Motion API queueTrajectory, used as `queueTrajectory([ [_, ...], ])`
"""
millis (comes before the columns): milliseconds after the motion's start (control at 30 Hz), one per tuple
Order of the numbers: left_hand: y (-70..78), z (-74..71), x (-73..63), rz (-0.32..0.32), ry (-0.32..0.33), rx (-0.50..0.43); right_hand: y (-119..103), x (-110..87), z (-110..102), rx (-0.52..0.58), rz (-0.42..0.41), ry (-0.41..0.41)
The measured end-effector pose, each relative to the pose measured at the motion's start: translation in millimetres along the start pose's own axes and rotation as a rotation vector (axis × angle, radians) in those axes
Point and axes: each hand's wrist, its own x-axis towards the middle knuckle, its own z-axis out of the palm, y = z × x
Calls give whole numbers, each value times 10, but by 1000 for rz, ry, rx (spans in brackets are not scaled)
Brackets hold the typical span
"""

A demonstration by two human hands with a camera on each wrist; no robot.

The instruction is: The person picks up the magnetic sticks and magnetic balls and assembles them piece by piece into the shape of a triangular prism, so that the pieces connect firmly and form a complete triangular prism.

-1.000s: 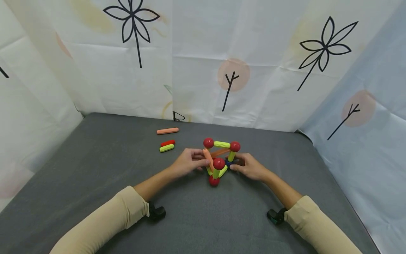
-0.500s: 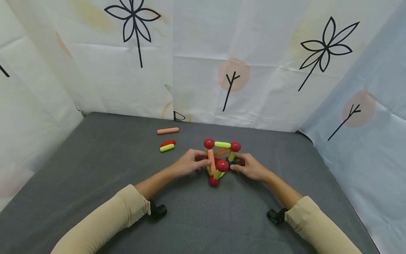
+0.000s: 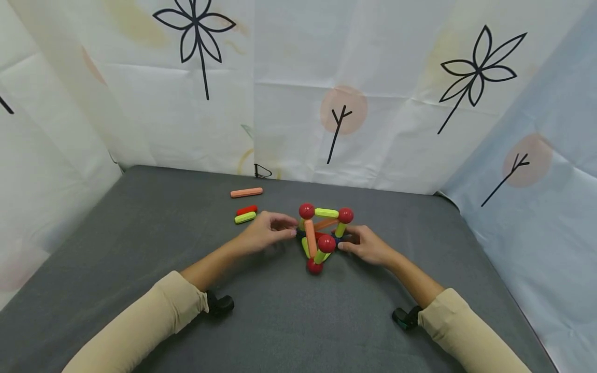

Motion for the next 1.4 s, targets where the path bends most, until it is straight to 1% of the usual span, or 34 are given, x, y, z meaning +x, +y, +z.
queueTrajectory([
  [67, -30, -135, -49, 31, 80, 83, -3, 0, -4, 0, 1, -2],
  [133, -87, -275, -93, 47, 156, 155, -4, 0, -5, 0, 0, -2],
  [233, -187, -470, -165, 32, 245, 242, -2, 1, -7, -2, 1, -3],
  [300, -239, -575, -214, 0, 269, 268, -1, 1, -6, -3, 3, -5],
  [367, -276, -661, -262, -42, 270, 303, -1, 1, -5, 0, 2, -7],
  [433, -303, -723, -299, -90, 254, 342, 2, 0, -5, 1, 6, -7],
  [533, -322, -772, -337, -153, 223, 421, 8, -1, -7, 4, 5, -7],
  [600, -329, -778, -349, -175, 210, 463, 13, -2, -9, 2, 4, -7],
  [667, -326, -769, -347, -184, 209, 490, 13, -3, -11, 3, 3, -8],
  [767, -327, -747, -328, -172, 201, 510, 9, -3, -12, 1, 8, -7],
  [900, -314, -719, -304, -178, 169, 547, 0, -3, -7, -5, 14, -7],
  [967, -298, -703, -297, -187, 155, 550, -1, 0, -4, -4, 11, -7],
  [1033, -275, -685, -293, -192, 149, 511, 0, 3, -1, -2, 10, -7],
  [1100, -235, -658, -291, -207, 154, 403, 2, 8, 4, 0, 8, -7],
  [1167, -178, -620, -279, -212, 162, 248, 6, 10, 6, 4, 6, -8],
  [1267, -58, -527, -246, -213, 164, -39, 6, 9, 3, 8, 5, -8],
  [1300, -9, -489, -230, -209, 163, -118, 5, 8, 2, 9, 4, -8],
  [1400, 140, -354, -180, -200, 145, -308, 1, 5, 0, 6, 10, -7],
])
